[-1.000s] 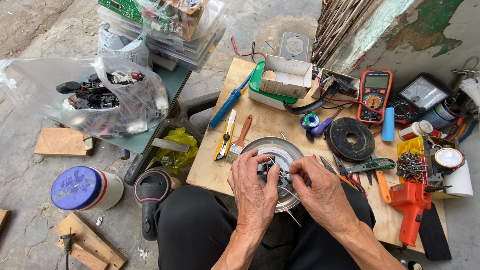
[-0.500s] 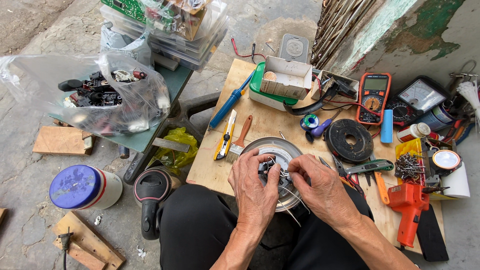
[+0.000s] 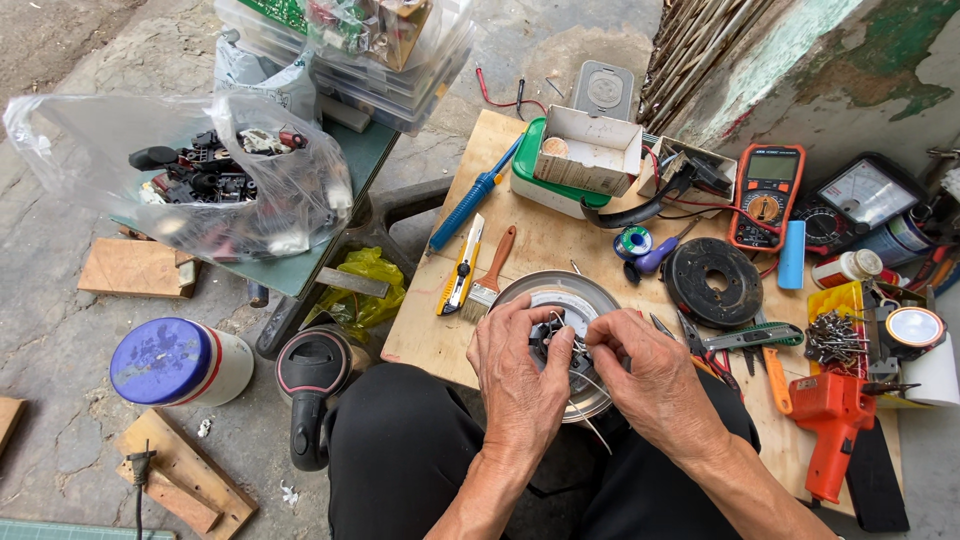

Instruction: The person repairs the base of a stainless steel electric kettle. They use pliers to strip and twist wires, connect them to the heating element terminals, and secure the connections. The person also uses a screwdriver to tighten screws on the kettle base.

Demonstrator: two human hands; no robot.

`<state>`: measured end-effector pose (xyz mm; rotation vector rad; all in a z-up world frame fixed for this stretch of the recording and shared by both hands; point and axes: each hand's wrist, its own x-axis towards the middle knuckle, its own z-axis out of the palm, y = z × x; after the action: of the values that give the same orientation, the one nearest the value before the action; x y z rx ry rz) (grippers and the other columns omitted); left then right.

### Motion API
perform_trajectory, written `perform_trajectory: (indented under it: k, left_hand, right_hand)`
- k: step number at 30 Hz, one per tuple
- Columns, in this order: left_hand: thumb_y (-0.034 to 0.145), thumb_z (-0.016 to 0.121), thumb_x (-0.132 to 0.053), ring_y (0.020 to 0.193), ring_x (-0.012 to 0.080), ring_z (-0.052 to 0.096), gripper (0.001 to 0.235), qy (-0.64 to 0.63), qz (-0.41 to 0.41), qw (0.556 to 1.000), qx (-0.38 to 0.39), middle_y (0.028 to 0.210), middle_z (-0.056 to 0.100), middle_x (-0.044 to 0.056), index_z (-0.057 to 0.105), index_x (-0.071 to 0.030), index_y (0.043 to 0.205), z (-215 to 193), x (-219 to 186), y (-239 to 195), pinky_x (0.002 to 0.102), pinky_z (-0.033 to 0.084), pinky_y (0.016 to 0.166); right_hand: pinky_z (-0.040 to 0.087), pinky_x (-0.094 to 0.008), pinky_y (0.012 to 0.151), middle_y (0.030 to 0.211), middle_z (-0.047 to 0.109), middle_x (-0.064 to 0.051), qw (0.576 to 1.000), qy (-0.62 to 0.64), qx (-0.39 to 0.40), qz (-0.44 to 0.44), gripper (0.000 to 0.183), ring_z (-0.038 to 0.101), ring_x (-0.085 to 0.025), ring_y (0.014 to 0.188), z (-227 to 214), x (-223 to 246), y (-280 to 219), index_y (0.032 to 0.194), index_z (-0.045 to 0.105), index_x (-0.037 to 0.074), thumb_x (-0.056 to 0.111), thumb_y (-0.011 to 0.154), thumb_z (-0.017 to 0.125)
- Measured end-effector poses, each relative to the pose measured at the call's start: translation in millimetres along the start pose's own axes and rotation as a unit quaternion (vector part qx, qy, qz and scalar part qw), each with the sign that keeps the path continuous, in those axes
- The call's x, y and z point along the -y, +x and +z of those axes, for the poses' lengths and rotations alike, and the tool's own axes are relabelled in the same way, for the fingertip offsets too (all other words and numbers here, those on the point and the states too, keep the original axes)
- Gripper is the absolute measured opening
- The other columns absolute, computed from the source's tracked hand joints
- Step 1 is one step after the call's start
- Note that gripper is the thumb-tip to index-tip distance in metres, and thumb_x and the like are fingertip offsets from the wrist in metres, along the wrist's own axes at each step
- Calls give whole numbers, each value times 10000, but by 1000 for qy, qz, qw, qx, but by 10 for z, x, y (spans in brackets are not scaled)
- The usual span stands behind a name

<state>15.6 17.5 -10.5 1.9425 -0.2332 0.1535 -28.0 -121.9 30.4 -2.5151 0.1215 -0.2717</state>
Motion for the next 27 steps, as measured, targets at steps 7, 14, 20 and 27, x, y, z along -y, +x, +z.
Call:
perform_trajectory:
  k: [7, 14, 20, 27]
  left_hand:
    - [930, 631, -406, 1267, 236, 564, 303, -2, 7, 1000, 1, 1281, 677, 44, 721, -198, 1133, -11, 0, 4, 445, 332, 1089]
    - [940, 625, -444, 1297, 229, 575, 338, -4, 5, 1000, 18, 1322, 677, 54, 721, -191, 1142, 12, 12, 12, 470, 315, 1118]
    - [947, 628, -437, 1310, 245, 563, 343, 16, 18, 1000, 12, 1346, 668, 67, 714, -168, 1141, 17, 6, -54, 471, 332, 1104]
    - [872, 698, -413, 1309, 229, 539, 330, 37, -3, 999, 5, 1350, 654, 8, 720, -226, 1143, 33, 1, -74, 459, 356, 1079]
  right_hand:
    - [570, -235, 864, 1007, 795, 14, 983, 116, -6, 143, 165, 750, -90, 922, -190, 121, -35, 1092, 724, 135, 173, 937, 683]
    - [550, -271, 834, 1181, 717, -29, 966, 95, -161, 180, 150, 683, -144, 959, -73, -89, -327, 1064, 742, 106, 179, 949, 679]
    - [490, -351, 1015, 1286, 659, -95, 993, 33, -109, 40, 182, 628, -225, 1232, -71, 58, -226, 1064, 770, 107, 210, 941, 684]
    - [487, -410, 946, 1213, 694, -50, 998, -61, 18, 25, 185, 642, -253, 1141, 7, -170, -6, 918, 760, 99, 247, 924, 650]
